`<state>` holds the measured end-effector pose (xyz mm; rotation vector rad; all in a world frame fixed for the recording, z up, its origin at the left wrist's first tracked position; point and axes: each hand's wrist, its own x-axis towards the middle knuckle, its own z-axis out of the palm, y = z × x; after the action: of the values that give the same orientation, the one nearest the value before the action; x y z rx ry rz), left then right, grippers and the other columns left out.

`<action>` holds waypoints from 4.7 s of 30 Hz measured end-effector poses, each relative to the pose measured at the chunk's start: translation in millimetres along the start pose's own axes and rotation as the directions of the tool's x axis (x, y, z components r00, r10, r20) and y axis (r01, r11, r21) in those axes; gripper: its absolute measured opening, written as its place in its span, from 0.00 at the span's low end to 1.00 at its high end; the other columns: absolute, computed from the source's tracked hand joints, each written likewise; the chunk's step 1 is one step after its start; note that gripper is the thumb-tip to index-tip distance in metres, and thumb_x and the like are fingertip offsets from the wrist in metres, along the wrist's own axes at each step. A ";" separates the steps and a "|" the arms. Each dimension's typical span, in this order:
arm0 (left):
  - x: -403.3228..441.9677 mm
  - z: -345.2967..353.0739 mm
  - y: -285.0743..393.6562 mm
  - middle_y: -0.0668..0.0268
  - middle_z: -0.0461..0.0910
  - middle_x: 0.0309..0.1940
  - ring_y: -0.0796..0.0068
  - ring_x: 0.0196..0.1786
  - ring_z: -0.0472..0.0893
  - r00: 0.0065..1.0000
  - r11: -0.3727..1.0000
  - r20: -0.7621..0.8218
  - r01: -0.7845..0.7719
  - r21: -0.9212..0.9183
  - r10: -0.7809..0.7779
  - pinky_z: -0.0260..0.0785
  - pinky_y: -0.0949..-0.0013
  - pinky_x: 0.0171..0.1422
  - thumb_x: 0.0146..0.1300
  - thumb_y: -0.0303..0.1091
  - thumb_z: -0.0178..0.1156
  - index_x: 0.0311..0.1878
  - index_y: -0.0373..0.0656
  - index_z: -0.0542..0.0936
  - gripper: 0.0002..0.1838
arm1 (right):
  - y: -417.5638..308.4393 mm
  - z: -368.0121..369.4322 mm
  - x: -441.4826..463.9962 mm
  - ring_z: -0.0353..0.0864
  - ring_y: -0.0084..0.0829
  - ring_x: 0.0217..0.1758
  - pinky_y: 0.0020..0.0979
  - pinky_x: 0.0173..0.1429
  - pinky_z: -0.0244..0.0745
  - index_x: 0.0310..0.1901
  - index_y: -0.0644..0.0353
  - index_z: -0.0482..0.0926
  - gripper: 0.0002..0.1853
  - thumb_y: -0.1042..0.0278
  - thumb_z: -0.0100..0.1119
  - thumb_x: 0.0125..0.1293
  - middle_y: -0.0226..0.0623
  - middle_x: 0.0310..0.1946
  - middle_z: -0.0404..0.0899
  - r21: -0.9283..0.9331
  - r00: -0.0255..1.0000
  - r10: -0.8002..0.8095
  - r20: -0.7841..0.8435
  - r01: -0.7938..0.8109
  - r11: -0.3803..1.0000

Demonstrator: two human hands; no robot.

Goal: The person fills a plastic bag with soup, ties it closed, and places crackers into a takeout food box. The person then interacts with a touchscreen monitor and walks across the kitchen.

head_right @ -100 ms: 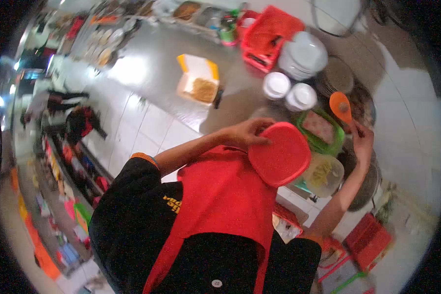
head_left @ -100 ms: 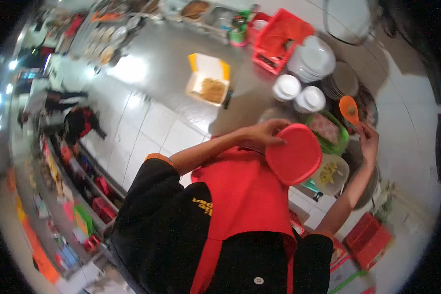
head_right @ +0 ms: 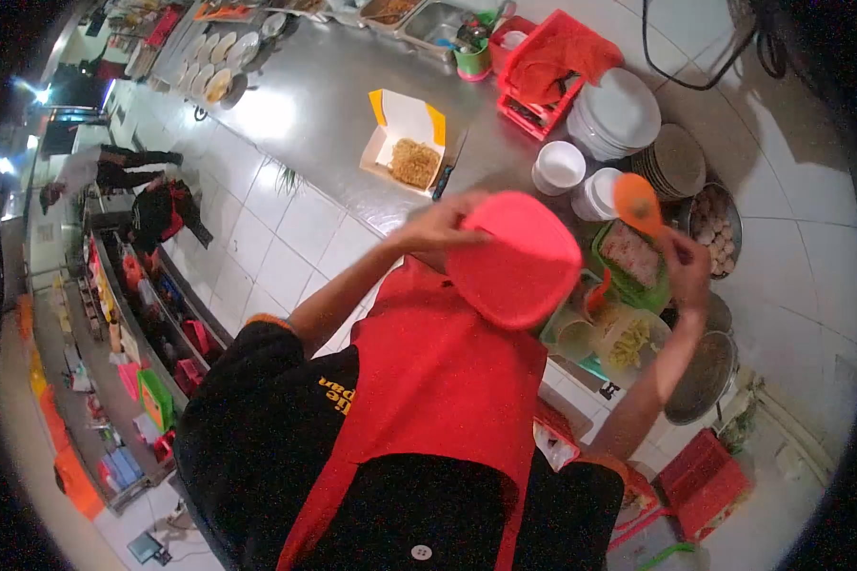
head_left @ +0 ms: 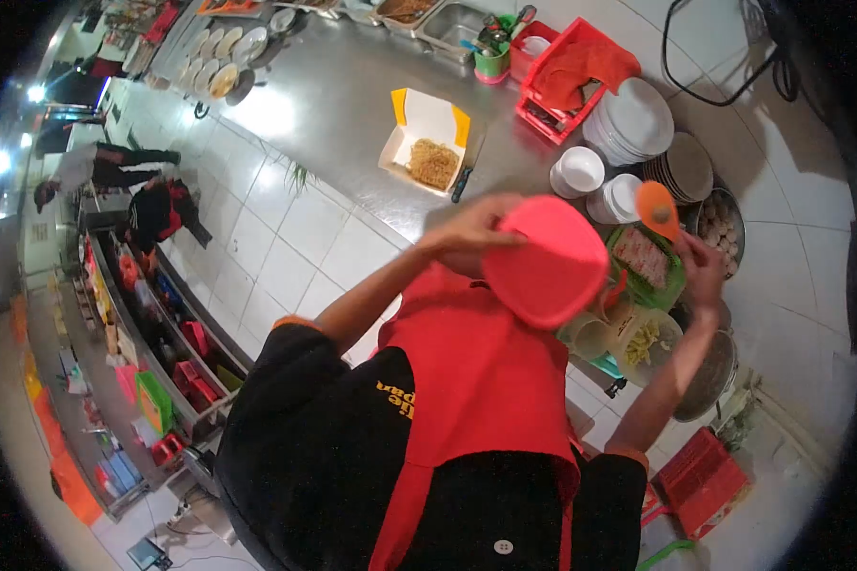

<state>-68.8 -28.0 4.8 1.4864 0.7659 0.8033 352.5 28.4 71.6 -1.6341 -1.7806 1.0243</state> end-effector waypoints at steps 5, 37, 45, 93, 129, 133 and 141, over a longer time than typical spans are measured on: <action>-95.2 -84.5 29.8 0.64 0.79 0.50 0.73 0.54 0.76 0.852 0.976 -0.483 0.215 -0.027 -0.201 0.68 0.68 0.61 0.59 0.30 0.67 0.62 0.36 0.73 0.27 | -28.3 123.5 38.7 0.79 0.18 0.35 0.23 0.42 0.74 0.50 0.64 0.83 0.15 0.65 0.65 0.64 0.29 0.31 0.84 0.143 0.973 -0.092 0.211 0.062 0.988; -10.5 24.0 19.2 0.54 0.77 0.56 0.68 0.57 0.79 0.975 0.977 -0.129 0.165 -0.135 -0.183 0.75 0.65 0.59 0.63 0.22 0.61 0.70 0.41 0.55 0.35 | 55.6 45.9 -195.4 0.82 0.25 0.31 0.26 0.38 0.75 0.42 0.63 0.84 0.10 0.67 0.65 0.62 0.39 0.30 0.84 -0.021 0.698 0.143 -0.701 -0.221 0.975; 95.2 179.7 -8.6 0.55 0.74 0.58 0.66 0.55 0.79 0.986 0.944 0.166 0.056 -0.324 -0.001 0.76 0.64 0.56 0.61 0.26 0.66 0.71 0.43 0.54 0.40 | 73.7 65.6 -259.0 0.82 0.34 0.45 0.33 0.50 0.75 0.45 0.62 0.81 0.13 0.68 0.67 0.60 0.44 0.40 0.84 -0.100 0.644 0.272 -0.715 -0.479 0.872; 184.1 149.3 -64.7 0.58 0.84 0.37 0.68 0.38 0.82 0.969 0.914 0.233 -0.167 0.370 0.083 0.75 0.66 0.44 0.65 0.33 0.61 0.48 0.38 0.79 0.12 | 99.1 70.6 -429.4 0.74 0.16 0.31 0.25 0.34 0.73 0.34 0.62 0.78 0.09 0.65 0.62 0.65 0.29 0.28 0.78 0.634 0.708 0.706 0.005 -0.549 0.545; 303.0 288.3 -141.6 0.45 0.76 0.49 0.46 0.49 0.79 0.887 0.314 0.297 -0.187 0.931 -0.353 0.73 0.49 0.50 0.55 0.36 0.63 0.55 0.37 0.71 0.25 | 481.0 -127.9 -258.5 0.84 0.50 0.47 0.48 0.49 0.80 0.43 0.63 0.80 0.18 0.56 0.59 0.61 0.51 0.42 0.83 -0.288 0.392 0.712 -0.582 -0.919 0.270; 317.8 256.2 -113.3 0.42 0.81 0.43 0.44 0.48 0.81 0.898 0.618 0.377 -0.165 0.769 -0.229 0.73 0.50 0.52 0.57 0.41 0.64 0.54 0.32 0.72 0.27 | 491.0 -118.1 -255.5 0.83 0.51 0.48 0.49 0.50 0.80 0.44 0.62 0.80 0.16 0.58 0.59 0.62 0.52 0.43 0.83 -0.268 0.349 0.714 -0.607 -0.936 0.229; 322.2 245.6 -89.8 0.44 0.80 0.45 0.41 0.50 0.78 0.913 0.564 0.285 -0.077 0.822 -0.291 0.71 0.50 0.54 0.61 0.44 0.60 0.52 0.37 0.75 0.23 | 539.9 -102.9 -271.6 0.85 0.47 0.44 0.46 0.48 0.80 0.40 0.57 0.82 0.12 0.59 0.54 0.64 0.47 0.35 0.84 -0.361 0.459 0.627 -0.629 -0.887 0.288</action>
<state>311.4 115.4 -79.3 2.3233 0.9668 -0.0500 795.2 -224.1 -269.1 -3.1159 -0.9974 0.2556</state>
